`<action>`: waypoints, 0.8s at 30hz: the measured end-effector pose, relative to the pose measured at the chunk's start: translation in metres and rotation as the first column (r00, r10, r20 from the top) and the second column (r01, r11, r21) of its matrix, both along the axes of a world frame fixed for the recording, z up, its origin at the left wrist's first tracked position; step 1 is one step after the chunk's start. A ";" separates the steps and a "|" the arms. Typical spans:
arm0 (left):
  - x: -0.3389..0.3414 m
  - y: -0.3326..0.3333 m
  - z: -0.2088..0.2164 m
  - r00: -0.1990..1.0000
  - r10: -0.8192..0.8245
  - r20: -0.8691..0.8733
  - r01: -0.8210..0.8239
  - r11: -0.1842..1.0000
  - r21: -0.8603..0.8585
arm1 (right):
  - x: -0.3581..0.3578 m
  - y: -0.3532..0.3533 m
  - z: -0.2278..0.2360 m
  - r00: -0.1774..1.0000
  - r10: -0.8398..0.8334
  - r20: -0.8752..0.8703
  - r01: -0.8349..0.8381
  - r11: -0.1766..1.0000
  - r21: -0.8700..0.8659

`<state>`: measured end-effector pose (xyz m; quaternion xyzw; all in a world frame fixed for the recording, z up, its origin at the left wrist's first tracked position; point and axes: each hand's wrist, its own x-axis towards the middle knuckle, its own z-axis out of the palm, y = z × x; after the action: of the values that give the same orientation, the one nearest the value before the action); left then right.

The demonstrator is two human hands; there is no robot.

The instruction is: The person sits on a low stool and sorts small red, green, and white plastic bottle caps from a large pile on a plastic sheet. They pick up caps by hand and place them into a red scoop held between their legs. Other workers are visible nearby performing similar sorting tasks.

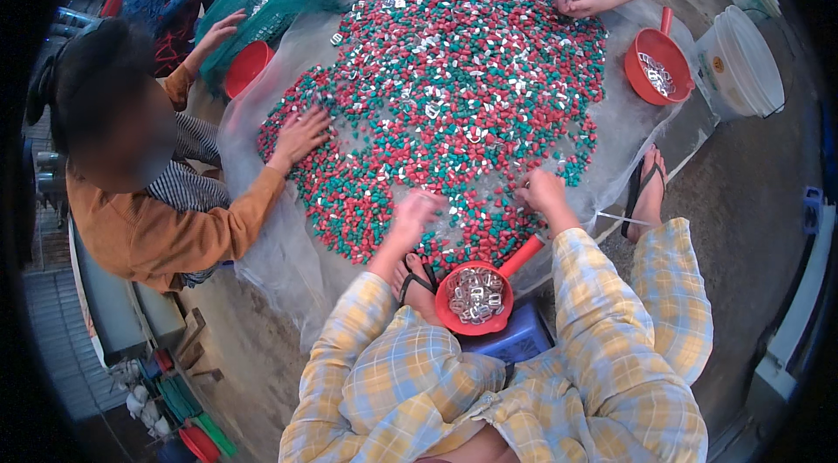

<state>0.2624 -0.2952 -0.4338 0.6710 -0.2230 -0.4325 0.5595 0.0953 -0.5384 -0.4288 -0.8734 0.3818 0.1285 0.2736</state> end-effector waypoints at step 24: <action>-0.034 0.041 0.069 0.919 -0.318 -0.234 0.354 0.926 0.131 | 0.051 0.058 0.089 0.582 0.807 -0.098 -0.707 0.562 0.430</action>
<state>0.2284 -0.2545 -0.3652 0.6190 -0.2372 -0.6078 0.4373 0.1459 -0.4804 -0.3399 -0.8611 -0.0294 0.4227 0.2811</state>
